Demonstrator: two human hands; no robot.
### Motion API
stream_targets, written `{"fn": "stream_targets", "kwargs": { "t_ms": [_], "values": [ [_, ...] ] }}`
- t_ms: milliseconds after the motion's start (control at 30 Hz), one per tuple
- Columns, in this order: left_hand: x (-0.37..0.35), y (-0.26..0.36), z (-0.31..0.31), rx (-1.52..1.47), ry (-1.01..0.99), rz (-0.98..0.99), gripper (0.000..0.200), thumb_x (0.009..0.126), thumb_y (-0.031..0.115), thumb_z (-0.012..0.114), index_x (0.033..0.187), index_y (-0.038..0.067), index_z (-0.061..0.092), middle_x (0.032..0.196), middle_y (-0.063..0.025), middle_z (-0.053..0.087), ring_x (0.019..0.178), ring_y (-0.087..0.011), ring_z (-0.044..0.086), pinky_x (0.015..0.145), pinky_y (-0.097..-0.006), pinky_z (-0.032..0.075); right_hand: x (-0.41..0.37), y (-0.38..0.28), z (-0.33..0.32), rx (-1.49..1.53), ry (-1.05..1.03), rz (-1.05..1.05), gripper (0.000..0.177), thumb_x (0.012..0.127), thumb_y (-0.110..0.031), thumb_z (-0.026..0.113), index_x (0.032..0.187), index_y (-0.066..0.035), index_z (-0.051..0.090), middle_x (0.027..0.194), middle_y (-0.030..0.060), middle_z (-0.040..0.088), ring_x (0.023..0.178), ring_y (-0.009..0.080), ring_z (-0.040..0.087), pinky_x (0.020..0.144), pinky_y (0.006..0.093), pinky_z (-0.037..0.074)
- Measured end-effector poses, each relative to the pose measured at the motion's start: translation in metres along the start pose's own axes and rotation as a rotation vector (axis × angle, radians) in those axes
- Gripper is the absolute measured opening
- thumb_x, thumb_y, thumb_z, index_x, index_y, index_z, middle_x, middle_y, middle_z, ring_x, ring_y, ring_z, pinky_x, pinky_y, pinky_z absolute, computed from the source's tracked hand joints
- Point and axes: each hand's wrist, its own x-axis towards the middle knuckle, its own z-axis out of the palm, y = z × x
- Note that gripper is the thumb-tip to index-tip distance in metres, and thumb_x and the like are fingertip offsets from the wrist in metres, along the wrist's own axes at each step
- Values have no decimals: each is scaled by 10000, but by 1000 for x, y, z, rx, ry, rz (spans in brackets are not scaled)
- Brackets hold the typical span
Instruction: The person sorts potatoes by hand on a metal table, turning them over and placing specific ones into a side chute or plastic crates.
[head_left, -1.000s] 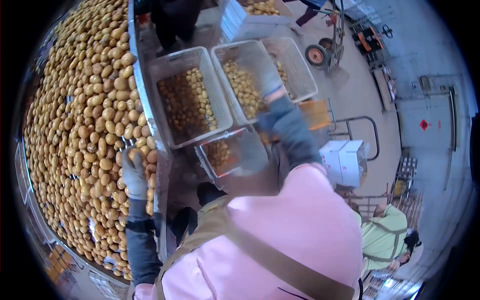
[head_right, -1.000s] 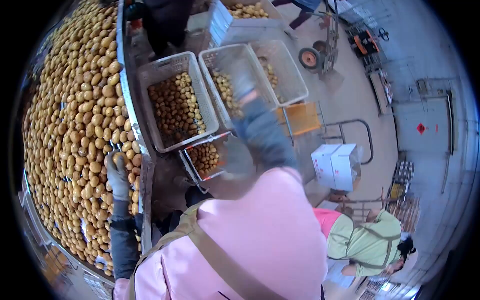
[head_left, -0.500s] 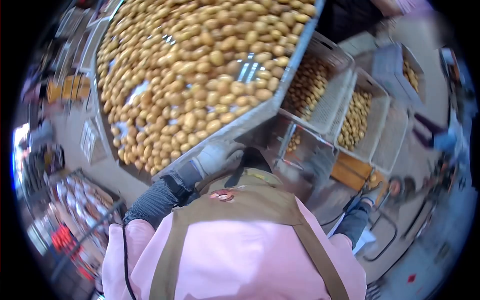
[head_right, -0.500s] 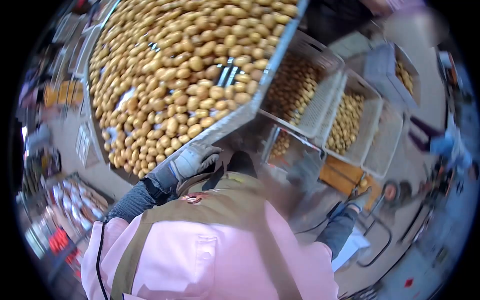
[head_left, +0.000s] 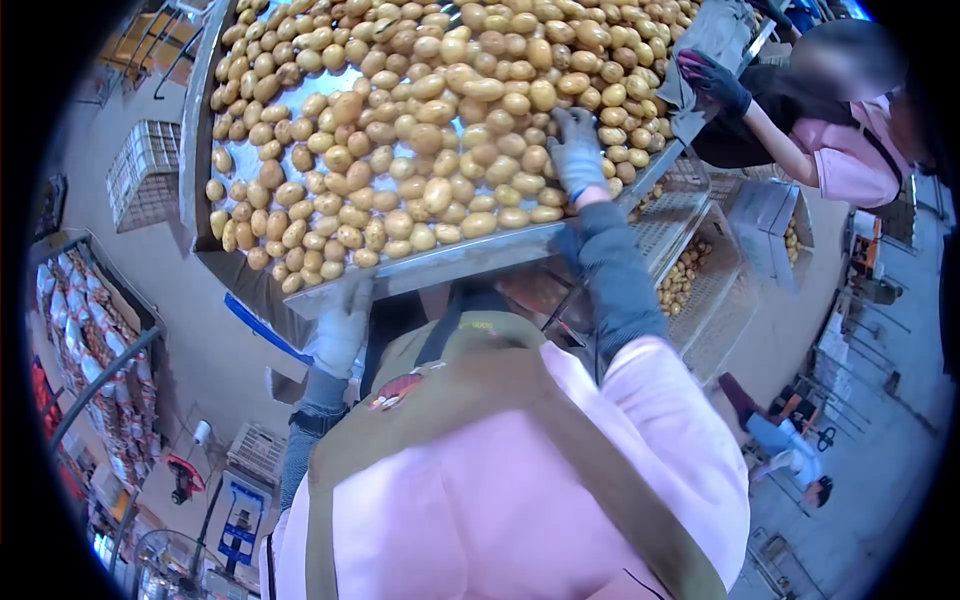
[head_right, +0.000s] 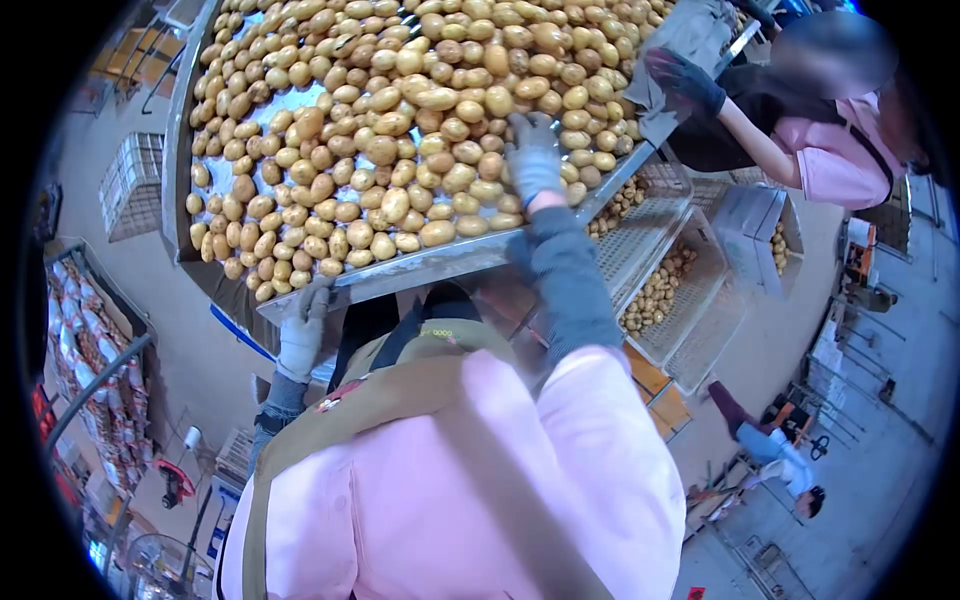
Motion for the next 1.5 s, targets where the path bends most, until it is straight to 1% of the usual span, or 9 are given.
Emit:
{"fn": "stream_targets", "kwargs": {
  "t_ms": [67, 200, 333, 400, 567, 800, 1033, 1267, 1500],
  "values": [
    [-5, -21, -16, -116, 26, -134, 292, 1047, 195, 545, 1258, 34, 665, 1161, -170, 695, 1070, -302, 662, 958, -377, 498, 30, -14, -17, -86, -208, 156, 506, 796, -152, 750, 1279, -145, 599, 1254, 214, 502, 1084, 411, 616, 925, 482, 534],
    [10, -24, -37, -227, 6, -95, 328, 1065, 216, 520, 1270, -3, 652, 1174, -125, 690, 1072, -207, 648, 970, -333, 494, 12, -31, -13, 142, 247, 132, 337, 797, -189, 747, 1102, -131, 613, 1031, 163, 598, 953, 389, 616, 879, 462, 516],
    [25, 6, -63, -455, -20, -168, 313, 1076, 212, 517, 1247, -13, 651, 1094, -83, 684, 986, -148, 643, 883, -274, 514, -67, -139, -54, 246, 106, 366, 283, 874, -341, 704, 1039, -119, 644, 994, 166, 677, 904, 394, 673, 817, 450, 538],
    [30, 6, -66, -558, -25, -202, 300, 1077, 201, 520, 1244, -9, 652, 1065, -63, 682, 955, -132, 640, 862, -260, 514, -130, -104, -63, 38, 156, 81, 296, 839, -322, 730, 1029, -103, 669, 972, 152, 676, 841, 378, 671, 762, 459, 539],
    [31, -34, -60, -391, 54, -100, 297, 1069, 193, 541, 1239, -11, 676, 1066, -75, 698, 960, -121, 637, 878, -274, 514, -230, 90, -111, -405, 257, 827, 520, 867, -304, 696, 1279, 7, 632, 1319, 228, 632, 1286, 379, 556, 1119, 463, 395],
    [19, -21, -32, -154, -55, -53, 293, 1053, 149, 543, 1258, -24, 661, 1095, -101, 712, 971, -159, 642, 901, -307, 514, -65, 145, -110, -360, 175, 182, 498, 902, -342, 691, 1338, -107, 638, 1471, 112, 546, 1336, 367, 493, 1125, 441, 377],
    [13, 7, -20, 5, -37, 11, 255, 1039, 142, 552, 1217, 12, 682, 1029, -130, 711, 945, -217, 662, 862, -344, 517, 28, 148, -83, -648, -312, 469, 522, 910, -396, 591, 1372, -153, 611, 1550, 125, 426, 1442, 384, 348, 1156, 548, 315],
    [28, 25, 2, -9, -77, 82, 245, 1025, 128, 551, 1184, 1, 688, 1044, -139, 711, 948, -244, 672, 886, -344, 516, -23, 101, -82, -67, 358, 45, 680, 669, -374, 913, 1220, -96, 625, 1529, 148, 413, 1440, 398, 322, 1211, 513, 245],
    [92, 119, 46, -359, -176, 273, 331, 1004, 110, 589, 1321, 19, 619, 1141, -146, 703, 1057, -219, 672, 924, -326, 523, -53, -58, -105, 197, 430, -194, 676, 692, -327, 911, 1225, -97, 564, 1460, 136, 488, 1378, 384, 426, 1144, 520, 346]
  ]
}}
